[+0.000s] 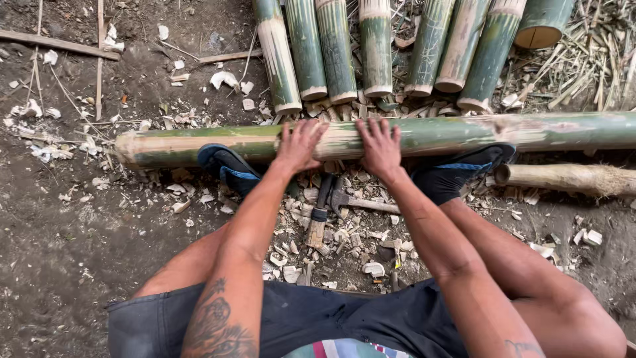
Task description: The person uses a hammer to repeatedly strike the end of a bamboo segment, shaping and smoothing the rim. The person holds the bamboo segment with one hand and swings the hammer with the other, occasionally rotating the segment to work different areas.
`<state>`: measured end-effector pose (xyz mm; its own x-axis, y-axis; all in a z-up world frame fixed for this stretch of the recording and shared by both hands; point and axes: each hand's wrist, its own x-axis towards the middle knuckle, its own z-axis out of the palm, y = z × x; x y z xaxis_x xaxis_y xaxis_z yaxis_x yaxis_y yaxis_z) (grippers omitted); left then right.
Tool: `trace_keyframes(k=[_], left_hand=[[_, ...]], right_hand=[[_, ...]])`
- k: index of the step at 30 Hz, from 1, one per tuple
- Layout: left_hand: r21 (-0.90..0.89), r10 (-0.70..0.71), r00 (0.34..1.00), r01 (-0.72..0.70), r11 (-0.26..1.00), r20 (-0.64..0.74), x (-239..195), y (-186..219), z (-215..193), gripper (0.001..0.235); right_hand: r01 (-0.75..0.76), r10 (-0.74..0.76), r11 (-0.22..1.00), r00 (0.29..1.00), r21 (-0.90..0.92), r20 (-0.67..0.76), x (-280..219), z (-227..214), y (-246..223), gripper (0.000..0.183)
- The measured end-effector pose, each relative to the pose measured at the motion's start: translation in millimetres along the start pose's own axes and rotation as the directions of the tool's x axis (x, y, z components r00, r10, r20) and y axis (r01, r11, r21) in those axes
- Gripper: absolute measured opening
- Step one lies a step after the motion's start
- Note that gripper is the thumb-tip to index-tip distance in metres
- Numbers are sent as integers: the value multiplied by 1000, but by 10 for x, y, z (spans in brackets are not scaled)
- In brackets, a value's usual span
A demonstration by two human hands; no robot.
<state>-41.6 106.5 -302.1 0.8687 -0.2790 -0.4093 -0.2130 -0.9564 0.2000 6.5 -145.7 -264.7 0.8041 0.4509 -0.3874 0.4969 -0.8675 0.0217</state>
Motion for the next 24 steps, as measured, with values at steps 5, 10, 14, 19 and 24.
trace_keyframes(k=[5, 10, 14, 19, 24], left_hand=[[18, -62, 997, 61, 998, 51, -330, -246, -72, 134], [-31, -105, 994, 105, 994, 18, -346, -247, -161, 131], [-90, -129, 992, 127, 988, -9, -376, -180, -147, 127], [-125, -184, 983, 185, 975, 21, -398, -130, -241, 127], [-200, -164, 986, 165, 966, 24, -404, -137, -193, 126]], right_hand=[[165, -143, 967, 982, 193, -122, -160, 167, -618, 68], [-37, -74, 836, 981, 547, 179, -417, 564, -1225, 32], [-134, 14, 897, 961, 422, 276, -215, 994, -1463, 33], [-162, 82, 886, 977, 435, 197, -78, 1086, -1688, 23], [-357, 175, 754, 918, 551, 355, -249, 806, -1652, 41]])
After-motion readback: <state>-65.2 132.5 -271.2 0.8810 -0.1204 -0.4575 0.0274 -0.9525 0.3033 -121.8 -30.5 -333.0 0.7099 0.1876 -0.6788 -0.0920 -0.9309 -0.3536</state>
